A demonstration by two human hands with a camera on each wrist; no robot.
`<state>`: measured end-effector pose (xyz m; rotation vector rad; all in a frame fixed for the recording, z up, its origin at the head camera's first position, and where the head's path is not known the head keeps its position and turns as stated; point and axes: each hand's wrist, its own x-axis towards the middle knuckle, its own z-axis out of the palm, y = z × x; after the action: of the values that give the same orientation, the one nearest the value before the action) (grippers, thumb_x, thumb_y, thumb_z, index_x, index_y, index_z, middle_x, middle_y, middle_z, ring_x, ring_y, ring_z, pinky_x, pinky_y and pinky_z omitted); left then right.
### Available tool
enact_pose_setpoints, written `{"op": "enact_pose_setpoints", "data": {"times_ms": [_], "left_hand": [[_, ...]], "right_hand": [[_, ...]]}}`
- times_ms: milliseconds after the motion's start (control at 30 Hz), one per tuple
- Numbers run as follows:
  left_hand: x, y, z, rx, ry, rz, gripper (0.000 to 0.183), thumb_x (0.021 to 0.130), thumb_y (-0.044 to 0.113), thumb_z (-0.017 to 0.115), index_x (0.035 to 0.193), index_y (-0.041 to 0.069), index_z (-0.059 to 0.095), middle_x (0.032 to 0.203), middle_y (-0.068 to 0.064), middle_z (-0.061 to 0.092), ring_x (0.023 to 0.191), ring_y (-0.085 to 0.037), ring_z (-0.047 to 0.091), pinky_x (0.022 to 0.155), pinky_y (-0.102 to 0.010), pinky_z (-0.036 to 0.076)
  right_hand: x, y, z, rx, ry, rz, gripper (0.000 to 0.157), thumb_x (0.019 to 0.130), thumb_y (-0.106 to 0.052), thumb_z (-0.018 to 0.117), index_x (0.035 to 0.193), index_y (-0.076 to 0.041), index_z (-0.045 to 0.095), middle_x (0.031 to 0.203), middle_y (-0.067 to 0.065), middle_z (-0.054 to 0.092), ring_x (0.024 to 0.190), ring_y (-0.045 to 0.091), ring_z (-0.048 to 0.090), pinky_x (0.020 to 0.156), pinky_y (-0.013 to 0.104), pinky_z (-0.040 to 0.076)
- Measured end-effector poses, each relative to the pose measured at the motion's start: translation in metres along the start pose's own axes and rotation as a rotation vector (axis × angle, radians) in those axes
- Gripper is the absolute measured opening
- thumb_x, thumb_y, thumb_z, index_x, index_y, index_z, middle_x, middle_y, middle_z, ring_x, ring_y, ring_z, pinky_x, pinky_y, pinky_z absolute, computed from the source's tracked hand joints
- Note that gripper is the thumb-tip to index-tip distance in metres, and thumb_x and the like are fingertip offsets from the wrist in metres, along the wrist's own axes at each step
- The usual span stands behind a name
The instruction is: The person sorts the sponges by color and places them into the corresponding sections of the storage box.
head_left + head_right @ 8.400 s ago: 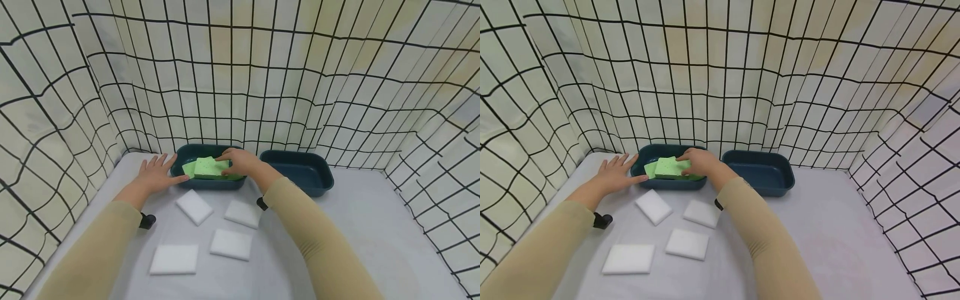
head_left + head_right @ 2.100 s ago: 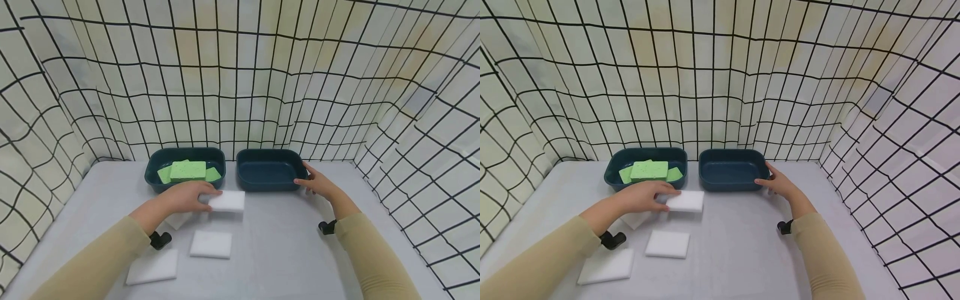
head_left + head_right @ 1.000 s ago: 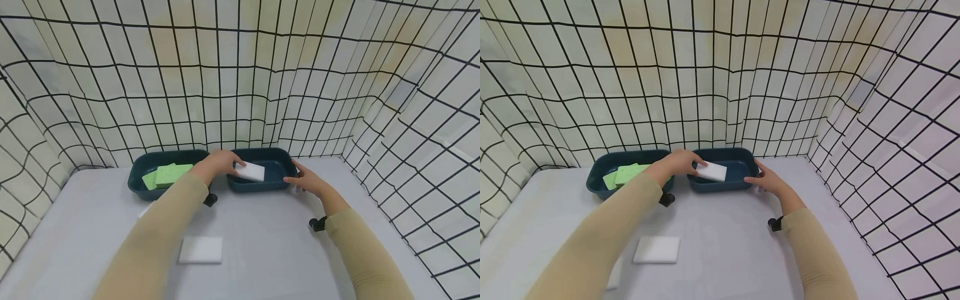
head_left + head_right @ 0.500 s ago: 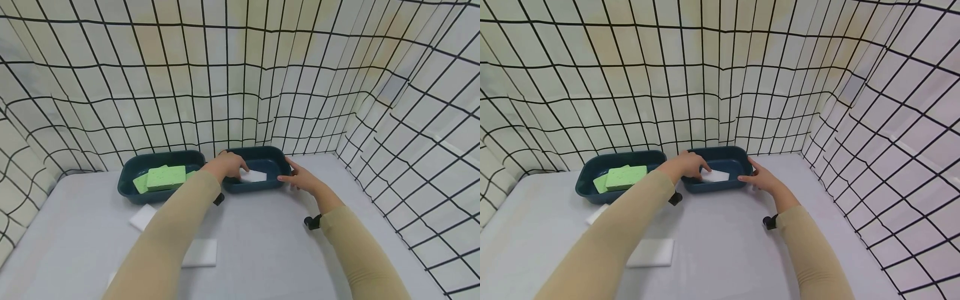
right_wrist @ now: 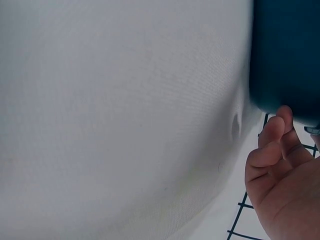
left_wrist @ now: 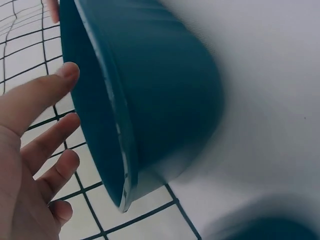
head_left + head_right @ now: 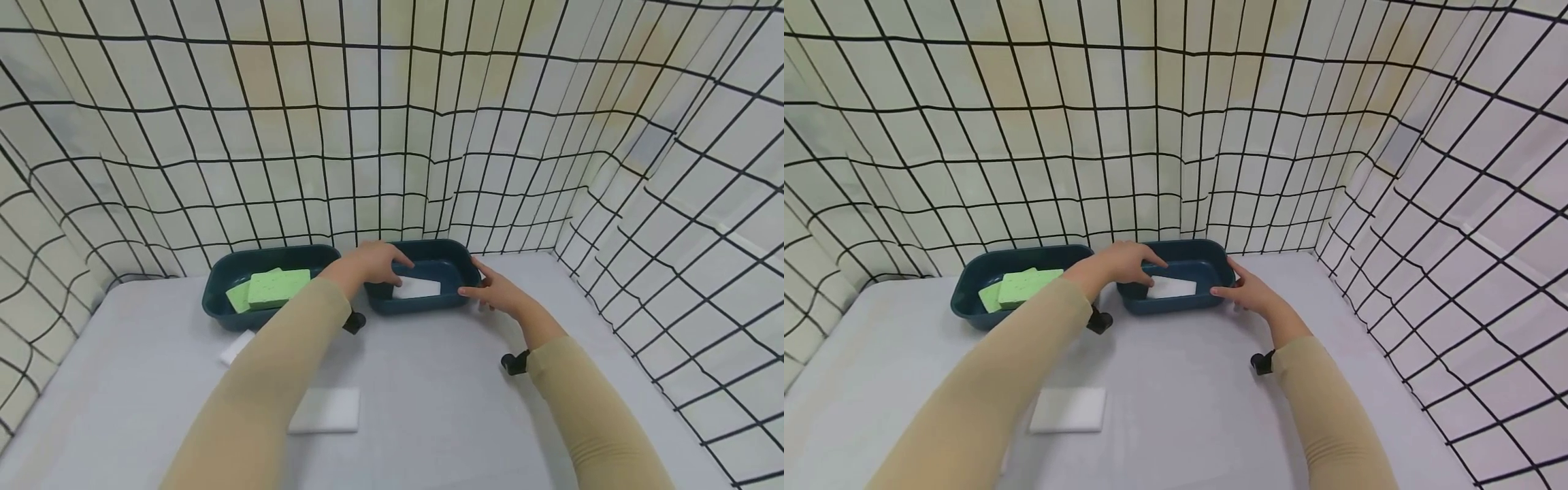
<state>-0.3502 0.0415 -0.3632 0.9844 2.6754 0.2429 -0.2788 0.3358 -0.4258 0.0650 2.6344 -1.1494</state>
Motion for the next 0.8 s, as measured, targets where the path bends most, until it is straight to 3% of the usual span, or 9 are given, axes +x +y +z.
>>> {"op": "enact_pose_setpoints", "data": {"times_ms": [167,400,800], "left_hand": [[-0.017,-0.005,-0.006,-0.063,0.038,0.006,0.052,0.090,0.036,0.073,0.140,0.033,0.058,0.150,0.001,0.047,0.142,-0.028,0.037,0.114,-0.053,0.029],[-0.051,-0.015,-0.010,-0.075,0.084,0.003,0.054,0.090,0.039,0.074,0.141,0.037,0.056,0.149,0.001,0.047,0.140,-0.024,0.038,0.112,-0.049,0.034],[-0.138,-0.036,-0.017,-0.033,0.138,0.055,0.053,0.089,0.037,0.074,0.139,0.033,0.059,0.143,0.000,0.055,0.136,-0.026,0.042,0.113,-0.052,0.032]], "right_hand": [[0.000,-0.003,0.001,0.004,0.001,0.006,0.101,0.086,-0.055,0.071,0.161,-0.033,0.007,0.108,0.016,0.058,0.083,0.026,0.058,0.068,0.033,0.046],[0.000,-0.001,0.001,-0.004,-0.008,-0.002,0.102,0.086,-0.055,0.071,0.161,-0.032,0.005,0.106,0.016,0.058,0.080,0.025,0.057,0.068,0.034,0.046],[-0.004,-0.003,0.002,-0.033,-0.013,-0.010,0.101,0.089,-0.053,0.069,0.161,-0.027,0.003,0.111,0.018,0.058,0.080,0.026,0.057,0.067,0.033,0.046]]}}
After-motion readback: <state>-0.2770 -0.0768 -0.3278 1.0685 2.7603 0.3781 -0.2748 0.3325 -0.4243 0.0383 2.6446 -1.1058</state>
